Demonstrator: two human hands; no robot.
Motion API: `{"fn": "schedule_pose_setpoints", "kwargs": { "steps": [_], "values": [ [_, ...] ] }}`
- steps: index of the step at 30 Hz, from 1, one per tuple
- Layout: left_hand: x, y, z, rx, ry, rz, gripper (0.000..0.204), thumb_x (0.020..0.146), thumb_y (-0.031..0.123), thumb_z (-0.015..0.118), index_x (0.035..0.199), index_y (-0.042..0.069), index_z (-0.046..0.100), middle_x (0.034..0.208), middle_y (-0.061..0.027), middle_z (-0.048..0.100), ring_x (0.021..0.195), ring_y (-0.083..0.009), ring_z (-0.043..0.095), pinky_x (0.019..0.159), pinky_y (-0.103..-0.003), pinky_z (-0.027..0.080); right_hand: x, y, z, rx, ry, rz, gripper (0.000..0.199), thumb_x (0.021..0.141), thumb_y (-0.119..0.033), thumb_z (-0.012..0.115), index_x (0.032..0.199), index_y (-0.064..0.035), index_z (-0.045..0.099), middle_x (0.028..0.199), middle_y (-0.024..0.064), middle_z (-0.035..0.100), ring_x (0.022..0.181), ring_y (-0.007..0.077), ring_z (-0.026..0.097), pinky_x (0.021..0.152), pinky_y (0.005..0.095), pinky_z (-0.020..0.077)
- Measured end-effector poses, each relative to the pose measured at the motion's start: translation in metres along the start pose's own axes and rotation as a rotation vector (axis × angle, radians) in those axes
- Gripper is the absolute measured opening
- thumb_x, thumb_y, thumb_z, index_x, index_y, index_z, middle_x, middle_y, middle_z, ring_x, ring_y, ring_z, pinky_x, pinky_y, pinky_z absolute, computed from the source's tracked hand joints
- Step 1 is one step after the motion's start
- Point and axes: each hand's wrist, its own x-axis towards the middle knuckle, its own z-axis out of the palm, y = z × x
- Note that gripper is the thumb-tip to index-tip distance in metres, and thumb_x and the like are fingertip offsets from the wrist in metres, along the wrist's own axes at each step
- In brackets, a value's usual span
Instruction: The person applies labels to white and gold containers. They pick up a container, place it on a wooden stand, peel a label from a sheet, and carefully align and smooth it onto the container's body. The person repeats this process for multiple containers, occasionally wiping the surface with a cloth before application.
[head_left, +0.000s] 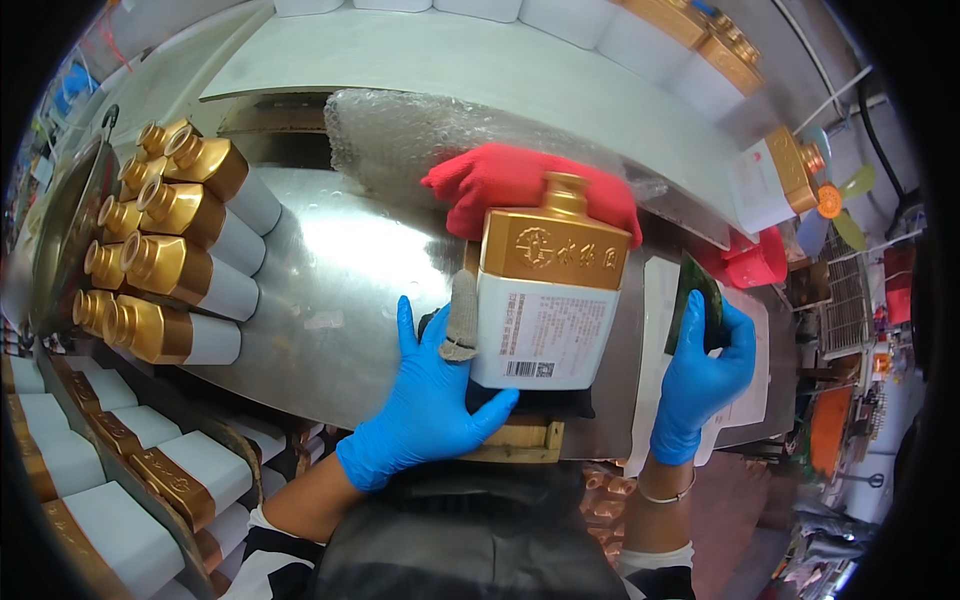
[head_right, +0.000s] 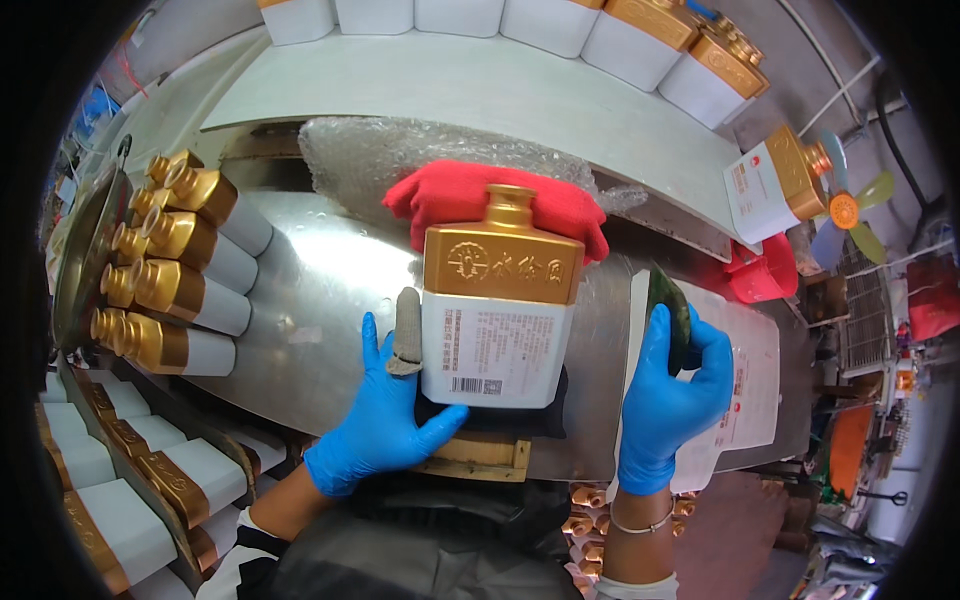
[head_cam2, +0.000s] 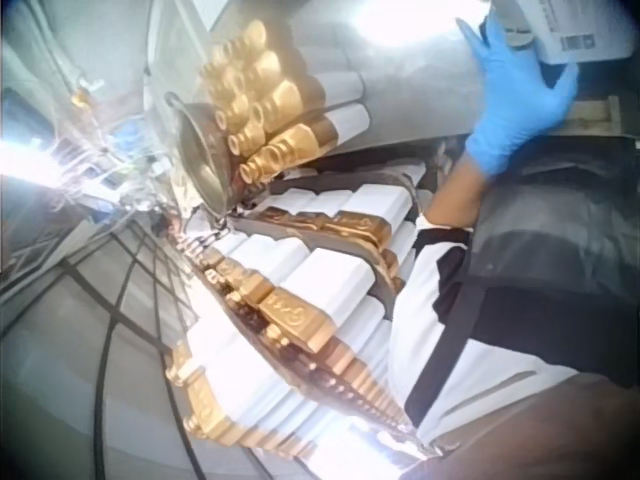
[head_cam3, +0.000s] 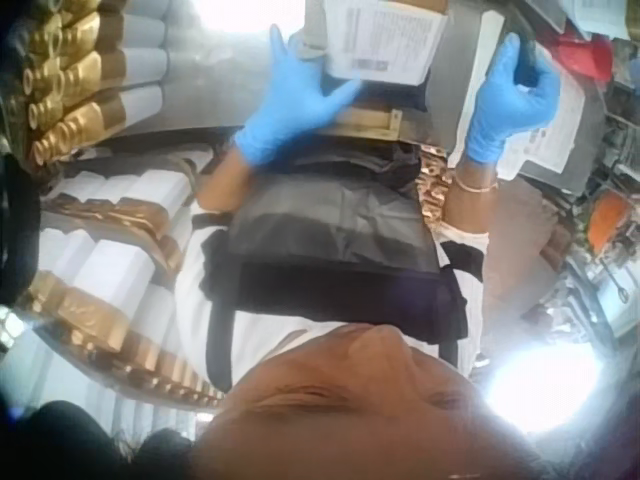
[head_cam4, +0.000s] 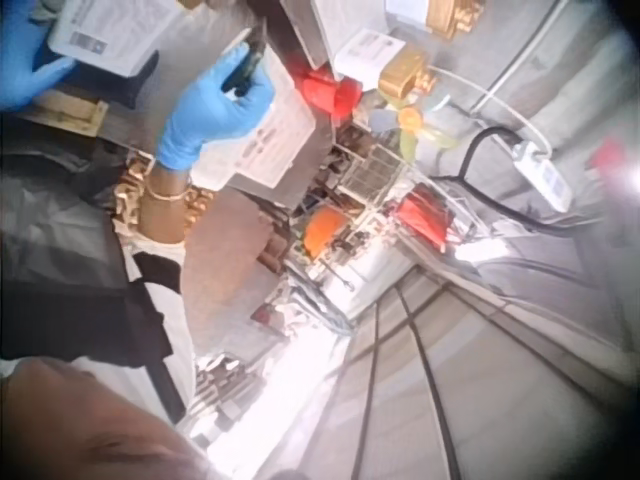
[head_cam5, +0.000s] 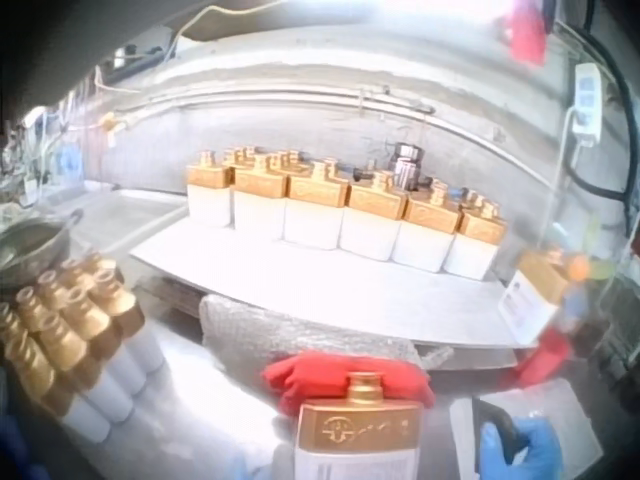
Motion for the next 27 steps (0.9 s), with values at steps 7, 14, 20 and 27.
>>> {"fn": "schedule_pose_setpoints", "kwargs": {
  "steps": [7, 14, 20, 27],
  "values": [
    [0.001, -0.013, -0.002, -0.033, 0.007, -0.05, 0.084, 0.076, 0.041, 0.062, 0.141, 0.005, 0.024, 0.143, -0.0214, 0.028, 0.133, -0.0332, 0.027, 0.103, -0.056, -0.018, -0.07, -0.039, -0.01, -0.059, -0.634, -1.004, 0.031, 0.069, -0.017, 0.069, 0.1, -0.0168, 0.069, 0.089, -0.0029, 0.06, 0.073, 0.011, 0.051, 0.076, 0.0325, 0.0368],
    [0.006, 0.001, -0.01, 0.129, 0.054, -0.05, 0.084, 0.073, 0.042, 0.068, 0.142, 0.014, 0.028, 0.144, -0.0196, 0.025, 0.134, -0.0331, 0.026, 0.103, -0.06, -0.014, 0.009, -0.033, -0.007, -0.136, -0.68, -0.994, 0.036, 0.063, -0.018, 0.072, 0.098, -0.0238, 0.067, 0.09, -0.0076, 0.059, 0.077, 0.0142, 0.052, 0.087, 0.0392, 0.0362],
    [0.017, 0.026, -0.007, 0.445, 0.002, -0.081, 0.079, 0.073, 0.042, 0.067, 0.141, 0.018, 0.033, 0.147, -0.0223, 0.014, 0.135, -0.0377, 0.021, 0.099, -0.068, -0.01, 0.004, -0.026, -0.038, -0.101, -1.014, -0.896, 0.03, 0.064, -0.019, 0.07, 0.093, -0.0256, 0.067, 0.078, -0.0082, 0.057, 0.071, 0.0122, 0.052, 0.089, 0.0392, 0.0378],
    [0.011, 0.006, -0.002, 0.153, 0.098, -0.062, 0.072, 0.073, 0.037, 0.069, 0.132, 0.006, 0.043, 0.132, -0.0187, 0.045, 0.13, -0.0297, 0.034, 0.104, -0.061, -0.009, 0.063, 0.001, 0.015, 0.424, -0.493, -0.007, 0.023, 0.076, -0.002, 0.07, 0.098, -0.0052, 0.066, 0.082, 0.0047, 0.063, 0.074, 0.0112, 0.056, 0.065, 0.0243, 0.0455]
  ]
}}
